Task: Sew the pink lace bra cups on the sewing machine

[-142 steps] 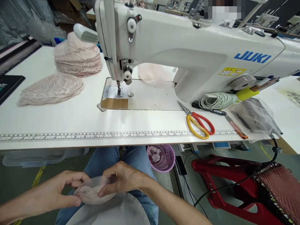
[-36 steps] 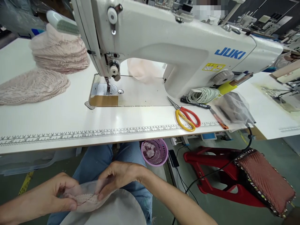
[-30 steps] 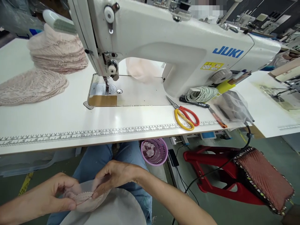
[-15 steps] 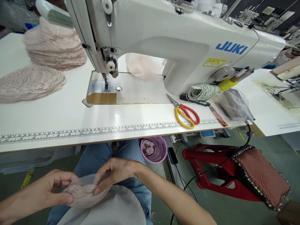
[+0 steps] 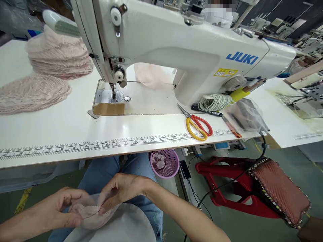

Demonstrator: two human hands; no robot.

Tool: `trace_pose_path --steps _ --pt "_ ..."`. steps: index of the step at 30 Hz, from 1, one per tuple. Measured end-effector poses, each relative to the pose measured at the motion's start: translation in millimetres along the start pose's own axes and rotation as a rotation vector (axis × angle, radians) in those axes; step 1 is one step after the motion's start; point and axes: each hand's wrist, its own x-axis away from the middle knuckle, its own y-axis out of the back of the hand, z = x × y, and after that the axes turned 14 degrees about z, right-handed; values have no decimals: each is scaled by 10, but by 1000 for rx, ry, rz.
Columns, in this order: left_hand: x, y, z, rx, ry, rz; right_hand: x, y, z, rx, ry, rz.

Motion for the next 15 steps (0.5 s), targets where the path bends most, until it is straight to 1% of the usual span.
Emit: trace_pose_path --steps 3,8,12,15 --pt "-54 -40 -5 71 24 -8 26 -2 16 19 -15 0" --pt "-18 -88 -93 75 24 -22 131 24 15 36 -27 -61" --pt "-2 -133 -138 102 2 -88 167 43 4 46 -44 -101" --pt "-16 -157 -123 151 -10 -106 181 44 6 60 -64 -108"
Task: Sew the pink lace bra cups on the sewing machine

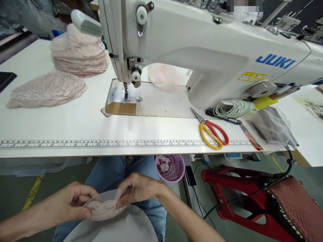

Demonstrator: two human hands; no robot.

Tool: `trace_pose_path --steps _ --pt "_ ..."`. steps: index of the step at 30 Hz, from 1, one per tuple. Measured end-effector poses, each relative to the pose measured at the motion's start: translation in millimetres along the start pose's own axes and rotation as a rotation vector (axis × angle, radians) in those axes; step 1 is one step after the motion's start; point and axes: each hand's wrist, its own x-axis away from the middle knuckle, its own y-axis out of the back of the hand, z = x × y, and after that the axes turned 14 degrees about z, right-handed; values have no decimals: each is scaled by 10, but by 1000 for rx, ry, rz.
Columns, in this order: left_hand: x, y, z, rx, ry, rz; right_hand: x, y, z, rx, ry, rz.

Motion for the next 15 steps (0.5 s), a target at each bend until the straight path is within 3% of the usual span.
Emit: trace_pose_path --steps 8,15 --pt "34 -11 -30 6 16 22 9 -2 -3 81 50 31" --pt "-3 -17 -29 -14 34 -77 -19 -10 31 89 22 16"
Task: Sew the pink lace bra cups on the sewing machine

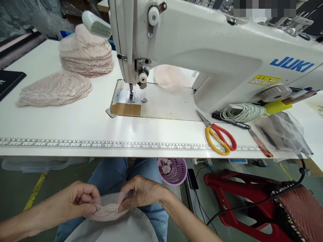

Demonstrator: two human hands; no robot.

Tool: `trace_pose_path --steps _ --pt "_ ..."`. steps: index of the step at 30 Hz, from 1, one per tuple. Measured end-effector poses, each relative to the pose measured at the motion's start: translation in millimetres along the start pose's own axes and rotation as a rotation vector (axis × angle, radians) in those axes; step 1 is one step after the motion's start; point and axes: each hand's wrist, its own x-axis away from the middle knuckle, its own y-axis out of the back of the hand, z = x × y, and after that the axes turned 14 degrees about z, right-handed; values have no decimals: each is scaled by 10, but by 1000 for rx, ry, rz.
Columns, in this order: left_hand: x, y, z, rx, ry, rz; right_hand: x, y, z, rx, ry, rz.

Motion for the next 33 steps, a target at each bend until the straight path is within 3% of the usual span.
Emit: trace_pose_path --steps 12,18,22,33 --pt "109 57 -45 -35 -26 12 -27 1 -23 -50 -30 8" --pt "-83 39 -27 43 -31 177 -75 -21 9 -13 -16 43" --pt "-180 29 18 -73 4 136 -38 -35 28 30 -17 33" --pt "-56 84 135 -83 48 97 -10 -16 -2 10 42 104"
